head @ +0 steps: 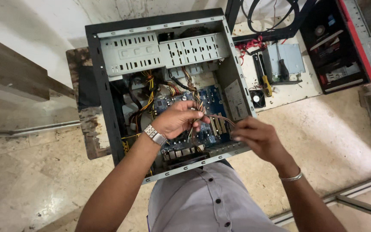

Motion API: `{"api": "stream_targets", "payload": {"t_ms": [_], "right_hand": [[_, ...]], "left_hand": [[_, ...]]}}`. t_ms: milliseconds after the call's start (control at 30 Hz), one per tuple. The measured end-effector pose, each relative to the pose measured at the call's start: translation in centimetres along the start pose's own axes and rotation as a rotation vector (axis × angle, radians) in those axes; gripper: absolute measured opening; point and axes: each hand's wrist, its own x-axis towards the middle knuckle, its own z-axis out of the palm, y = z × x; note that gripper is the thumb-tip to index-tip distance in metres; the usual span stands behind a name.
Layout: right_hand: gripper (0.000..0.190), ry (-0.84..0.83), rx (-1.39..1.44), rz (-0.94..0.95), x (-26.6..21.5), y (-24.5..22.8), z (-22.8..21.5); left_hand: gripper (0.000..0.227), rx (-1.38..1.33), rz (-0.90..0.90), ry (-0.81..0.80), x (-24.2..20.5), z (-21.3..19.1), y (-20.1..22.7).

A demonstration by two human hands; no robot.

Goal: The person works inside an open computer case, handling and connecting various internal cables to the motherboard. They use a screwdriver to tighten screws on the motherboard and organize the wiring within the chassis.

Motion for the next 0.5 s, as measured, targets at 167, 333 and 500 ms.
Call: {"api": "stream_targets", "payload": {"t_ms": [167, 333, 500], "right_hand": [[0.023, 0.265, 0.241, 0.122, -2.1, 4.2, -0.4], [0.008, 0.597, 0.781, 0.190, -5.8, 9.5, 2.9], [0.026, 0.539, 0.754, 0.132, -6.2, 7.6, 4.2]], "left_hand": [[0.019, -0.012, 0.041, -0.034, 2.5, -1.8, -3.0], [0.019, 0.023, 0.075, -0.035, 2.7, -1.4, -3.9], [0.023, 0.060, 0.088, -0.007, 2.9, -1.7, -4.1]]}}
